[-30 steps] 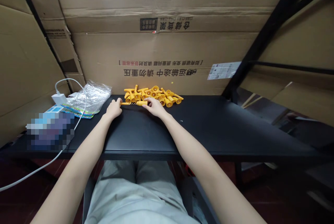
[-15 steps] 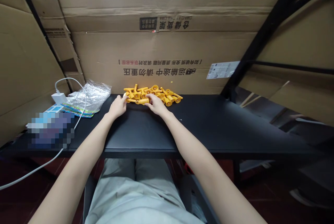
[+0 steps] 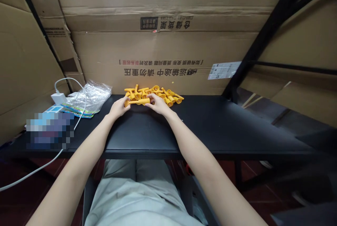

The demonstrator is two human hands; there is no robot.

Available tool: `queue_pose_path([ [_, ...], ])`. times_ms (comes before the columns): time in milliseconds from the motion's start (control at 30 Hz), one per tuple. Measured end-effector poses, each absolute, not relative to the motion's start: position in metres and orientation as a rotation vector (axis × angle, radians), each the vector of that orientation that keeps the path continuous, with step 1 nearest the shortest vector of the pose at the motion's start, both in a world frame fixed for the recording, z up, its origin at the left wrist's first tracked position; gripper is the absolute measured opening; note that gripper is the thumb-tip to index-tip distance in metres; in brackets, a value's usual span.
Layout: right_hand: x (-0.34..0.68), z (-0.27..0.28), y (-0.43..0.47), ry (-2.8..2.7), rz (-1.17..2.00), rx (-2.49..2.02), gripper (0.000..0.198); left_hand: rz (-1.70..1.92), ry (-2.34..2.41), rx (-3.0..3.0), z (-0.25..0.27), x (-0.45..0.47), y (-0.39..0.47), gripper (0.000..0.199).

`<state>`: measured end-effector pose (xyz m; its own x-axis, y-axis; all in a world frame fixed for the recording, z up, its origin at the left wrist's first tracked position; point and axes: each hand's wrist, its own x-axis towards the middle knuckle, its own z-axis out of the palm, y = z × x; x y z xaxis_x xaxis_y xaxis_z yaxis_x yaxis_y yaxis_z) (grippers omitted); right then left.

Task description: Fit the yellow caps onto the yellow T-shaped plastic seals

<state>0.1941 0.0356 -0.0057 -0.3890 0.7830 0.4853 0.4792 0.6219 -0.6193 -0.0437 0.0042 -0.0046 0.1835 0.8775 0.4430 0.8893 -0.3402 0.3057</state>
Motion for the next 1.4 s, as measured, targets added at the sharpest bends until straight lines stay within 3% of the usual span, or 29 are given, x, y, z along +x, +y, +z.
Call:
queue_pose_path([
  [100,0.198,-0.006,0.039,-1.978,0.729,-0.913,0.038,-0.9,-1.814,-2.396,-0.004,-0.045,0.004,0.029],
  [233,0.199,-0.002,0.037,-1.883,0.95,-0.926,0.029,-0.952,-1.759,-2.392,-0.003,-0.046,0.004,0.028],
  [300,0.195,0.0,0.033,-1.839,1.024,-0.992,0.038,-0.981,-1.734,-2.377,-0.003,-0.045,0.005,0.027],
  [467,0.188,0.003,0.025,-1.787,1.1,-1.22,0.057,-1.0,-1.769,-2.375,-0.004,-0.044,0.005,0.026],
  [567,0.191,0.004,0.024,-1.828,1.141,-1.134,0.042,-0.988,-1.806,-2.366,-0.004,-0.045,0.004,0.025],
  [767,0.191,0.005,0.022,-1.805,1.227,-1.006,0.039,-1.013,-1.717,-2.366,-0.002,-0.046,0.003,0.025],
  [933,0.184,0.009,0.018,-1.681,1.236,-1.202,0.059,-1.045,-1.689,-2.388,-0.008,-0.042,0.006,0.024],
  [1100,0.19,0.01,0.019,-1.736,1.166,-1.121,0.038,-1.058,-1.712,-2.406,-0.013,-0.045,0.011,0.022],
  [1167,0.193,0.008,0.02,-1.771,1.156,-1.04,0.042,-1.062,-1.686,-2.414,-0.015,-0.047,0.013,0.022],
  [1300,0.193,0.004,0.022,-1.795,1.189,-1.062,0.026,-1.069,-1.622,-2.434,-0.017,-0.051,0.015,0.031],
  [1400,0.19,0.003,0.023,-1.797,1.226,-1.108,0.026,-1.053,-1.611,-2.442,-0.018,-0.051,0.015,0.033],
])
